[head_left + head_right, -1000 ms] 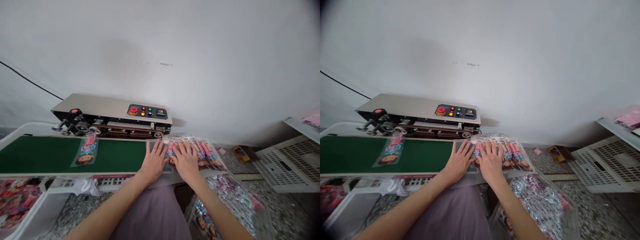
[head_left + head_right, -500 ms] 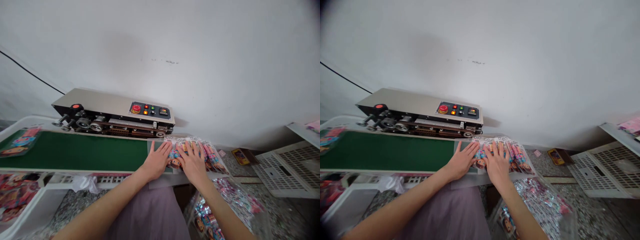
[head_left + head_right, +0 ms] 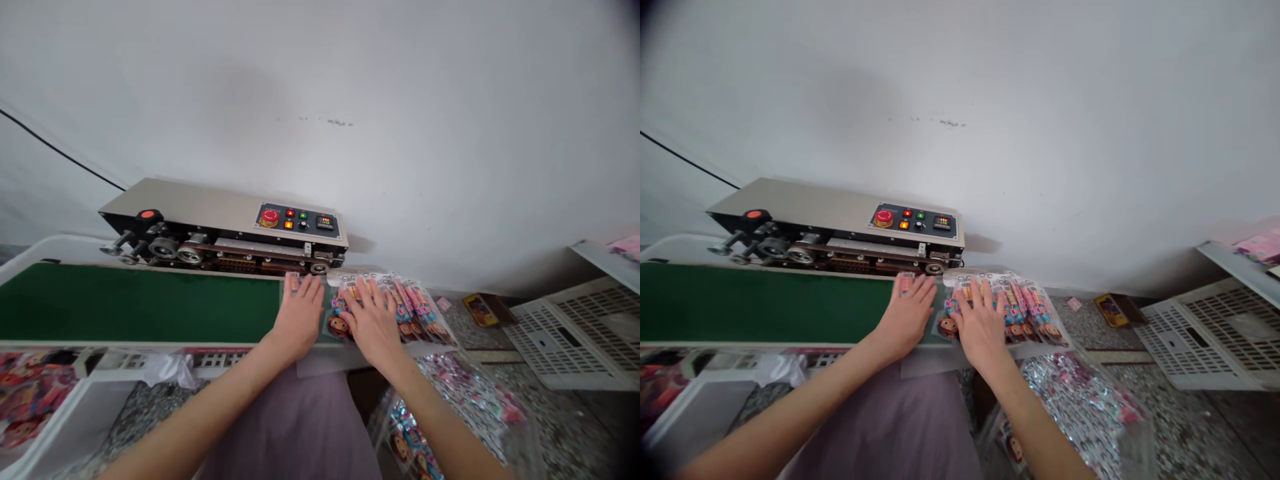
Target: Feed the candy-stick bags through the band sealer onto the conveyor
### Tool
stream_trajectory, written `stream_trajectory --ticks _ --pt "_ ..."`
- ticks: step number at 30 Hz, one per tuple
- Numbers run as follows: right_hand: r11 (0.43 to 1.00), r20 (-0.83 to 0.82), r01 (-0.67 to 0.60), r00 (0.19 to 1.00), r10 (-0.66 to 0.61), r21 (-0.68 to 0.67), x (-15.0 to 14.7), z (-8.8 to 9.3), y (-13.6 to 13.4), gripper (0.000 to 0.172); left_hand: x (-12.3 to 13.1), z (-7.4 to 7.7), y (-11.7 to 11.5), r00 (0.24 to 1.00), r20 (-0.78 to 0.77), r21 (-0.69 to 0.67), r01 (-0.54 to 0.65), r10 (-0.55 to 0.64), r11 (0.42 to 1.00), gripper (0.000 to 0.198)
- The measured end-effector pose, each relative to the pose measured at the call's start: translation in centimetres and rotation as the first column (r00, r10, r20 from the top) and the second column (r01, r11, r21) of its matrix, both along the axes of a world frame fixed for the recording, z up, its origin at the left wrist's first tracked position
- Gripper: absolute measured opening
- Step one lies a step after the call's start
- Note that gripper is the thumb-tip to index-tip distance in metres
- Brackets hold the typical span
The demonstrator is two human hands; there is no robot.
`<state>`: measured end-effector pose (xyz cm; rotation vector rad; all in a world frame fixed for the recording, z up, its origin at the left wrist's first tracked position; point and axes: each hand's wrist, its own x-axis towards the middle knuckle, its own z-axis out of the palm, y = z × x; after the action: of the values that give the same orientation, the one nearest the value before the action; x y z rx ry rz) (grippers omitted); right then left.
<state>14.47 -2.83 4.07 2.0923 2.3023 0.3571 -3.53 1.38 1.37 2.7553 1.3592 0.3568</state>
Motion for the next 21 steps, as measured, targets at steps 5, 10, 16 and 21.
stream_trajectory --ticks 5,10,16,21 --pt "0.996 0.077 0.085 0.993 -0.086 0.020 1.4 0.5 0.2 0.043 2.0 -1.5 -0.1 0.971 0.043 0.047 0.232 -0.233 0.972 0.055" --pt "0.996 0.103 0.087 0.991 -0.088 0.019 2.2 0.0 0.3 0.043 1.3 -2.2 -0.7 0.982 0.044 0.051 0.179 -0.182 0.982 0.059" --pt "0.997 0.064 0.072 0.995 -0.074 0.030 1.7 -0.3 0.3 0.042 0.6 -2.3 -1.2 0.993 0.032 0.082 0.113 -0.116 0.990 0.055" --pt "1.000 0.036 0.007 0.999 -0.007 0.005 1.3 -0.6 -0.1 0.042 0.7 -2.1 -1.2 0.997 0.035 0.061 0.061 -0.063 0.996 0.058"
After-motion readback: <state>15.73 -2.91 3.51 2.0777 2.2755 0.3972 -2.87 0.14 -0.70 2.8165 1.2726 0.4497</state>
